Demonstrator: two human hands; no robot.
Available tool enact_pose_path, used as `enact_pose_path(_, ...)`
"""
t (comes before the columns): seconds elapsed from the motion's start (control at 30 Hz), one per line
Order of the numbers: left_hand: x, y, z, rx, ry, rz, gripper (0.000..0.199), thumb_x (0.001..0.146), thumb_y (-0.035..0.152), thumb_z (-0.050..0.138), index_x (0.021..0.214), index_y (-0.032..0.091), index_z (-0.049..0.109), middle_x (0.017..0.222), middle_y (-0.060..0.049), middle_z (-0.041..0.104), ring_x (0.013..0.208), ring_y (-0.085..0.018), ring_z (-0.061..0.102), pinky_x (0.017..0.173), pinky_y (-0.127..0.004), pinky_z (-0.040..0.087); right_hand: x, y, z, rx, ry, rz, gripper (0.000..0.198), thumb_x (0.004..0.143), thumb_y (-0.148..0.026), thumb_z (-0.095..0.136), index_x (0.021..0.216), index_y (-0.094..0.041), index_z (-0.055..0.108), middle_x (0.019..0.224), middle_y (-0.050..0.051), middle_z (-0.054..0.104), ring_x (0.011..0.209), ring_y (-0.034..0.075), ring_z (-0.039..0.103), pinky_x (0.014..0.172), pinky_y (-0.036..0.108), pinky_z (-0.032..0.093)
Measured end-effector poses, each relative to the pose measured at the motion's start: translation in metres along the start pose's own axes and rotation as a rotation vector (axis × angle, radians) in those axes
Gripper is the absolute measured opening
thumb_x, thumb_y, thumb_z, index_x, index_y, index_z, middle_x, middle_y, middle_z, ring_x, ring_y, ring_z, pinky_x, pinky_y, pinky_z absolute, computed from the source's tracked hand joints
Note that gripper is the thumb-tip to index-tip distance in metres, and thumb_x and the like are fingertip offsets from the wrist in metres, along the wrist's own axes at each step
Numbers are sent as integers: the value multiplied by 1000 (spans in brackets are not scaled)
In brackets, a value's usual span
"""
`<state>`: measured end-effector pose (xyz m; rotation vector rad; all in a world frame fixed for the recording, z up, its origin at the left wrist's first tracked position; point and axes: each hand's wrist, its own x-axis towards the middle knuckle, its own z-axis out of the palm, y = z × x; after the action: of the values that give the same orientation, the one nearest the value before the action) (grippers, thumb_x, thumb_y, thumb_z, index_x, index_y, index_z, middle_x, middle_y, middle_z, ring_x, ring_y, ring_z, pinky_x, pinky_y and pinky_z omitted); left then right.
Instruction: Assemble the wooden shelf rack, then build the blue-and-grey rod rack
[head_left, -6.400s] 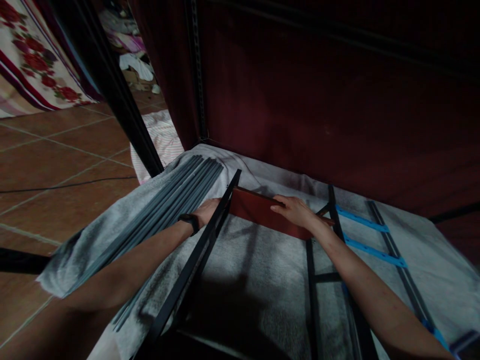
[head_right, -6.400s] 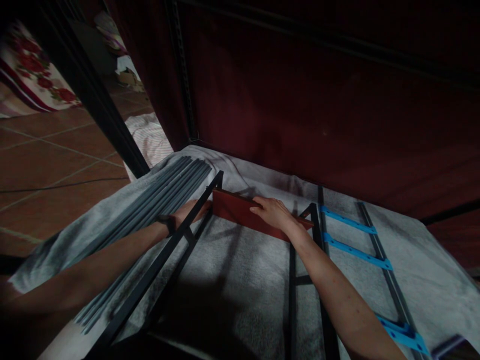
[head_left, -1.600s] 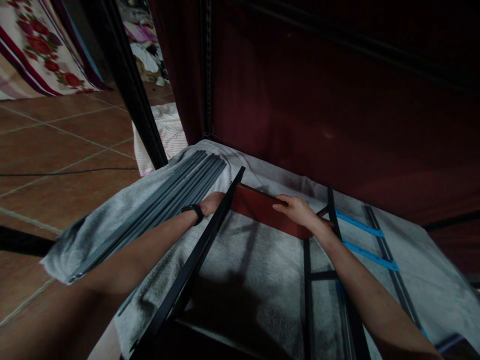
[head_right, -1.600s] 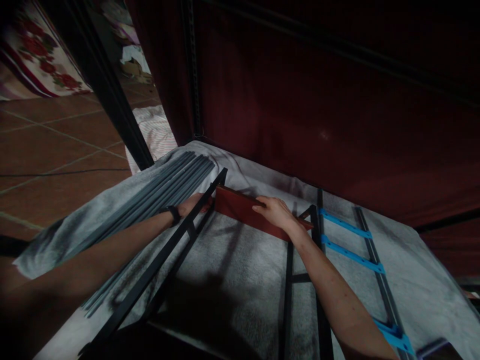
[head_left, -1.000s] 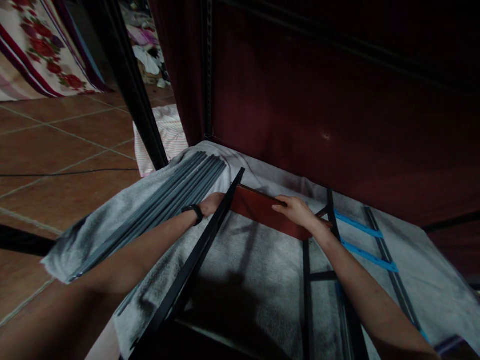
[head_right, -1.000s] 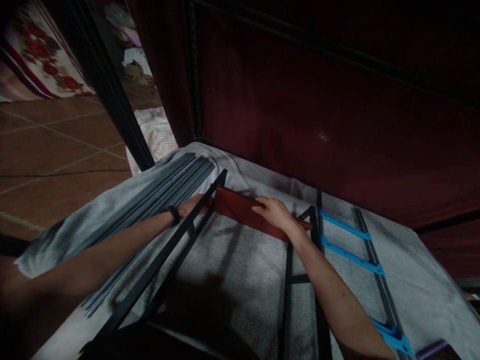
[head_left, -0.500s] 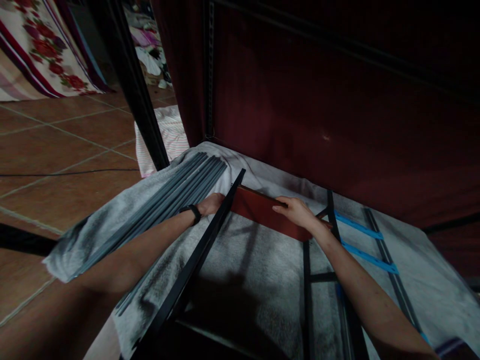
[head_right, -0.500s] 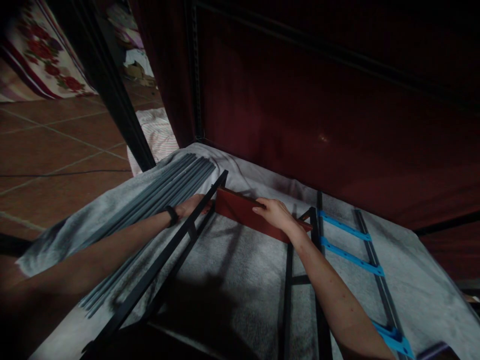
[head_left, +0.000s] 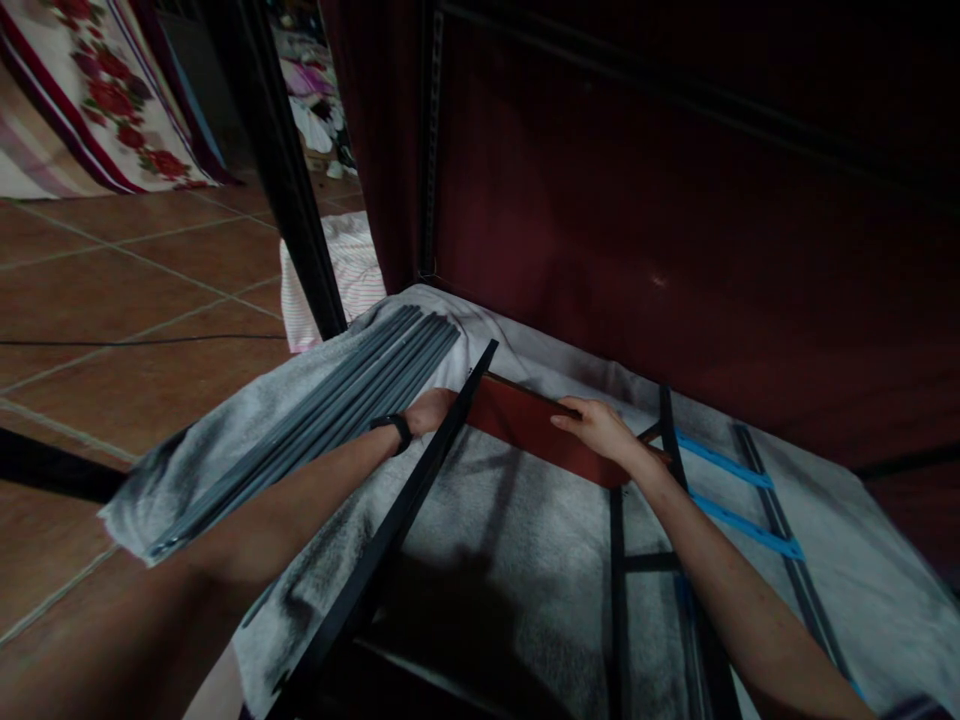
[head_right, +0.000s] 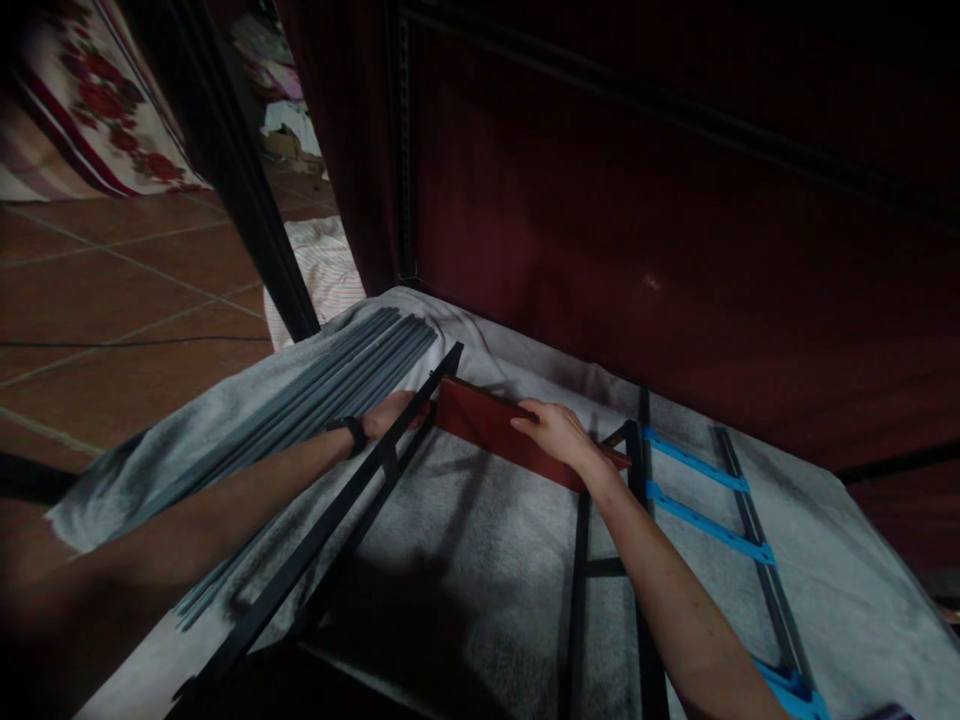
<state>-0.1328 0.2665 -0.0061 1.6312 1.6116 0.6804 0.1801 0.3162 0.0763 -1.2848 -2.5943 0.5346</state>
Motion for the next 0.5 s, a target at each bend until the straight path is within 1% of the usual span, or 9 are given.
enact_pose_path(0.1,0,3,-1,79,-28,12,10,71,17,56,73,12,65,60,-2,58,60,-14,52,58,-25,34,0,0,0,27,5,-11,31,89,-45,56,104,-24,72,91,3,74,79,21,66,69,29,44)
enact_pose_path(0.17,0,5,-2,111,-43,15,7,71,16,57,70,12,63,60,-2,58,59,-14,52,58,-24,33,0,1,0,41,-5,-16,30,89,-45,55,102,-24,71,89,3,73,78,21,66,69,29,44)
enact_pose_path(0.3,-1,7,-4,130,-77,7,13,73,20,57,64,12,62,57,-2,56,59,-13,50,57,-24,32,1,2,1,51,-23,-24,29,89,-46,55,99,-24,71,87,2,73,75,20,65,69,30,44)
enact_pose_path(0.4,-2,9,-5,117,-67,2,14,74,20,56,63,13,61,55,-1,55,58,-13,48,57,-25,31,0,2,0,56,-22,-26,30,89,-46,55,101,-23,71,91,2,73,78,20,65,70,30,44)
enact_pose_path(0.5,-3,10,-4,77,-36,3,11,72,18,57,63,14,62,55,-1,55,58,-13,48,57,-25,31,0,0,0,42,-20,-11,32,90,-47,54,104,-23,70,89,2,73,75,20,65,68,29,44)
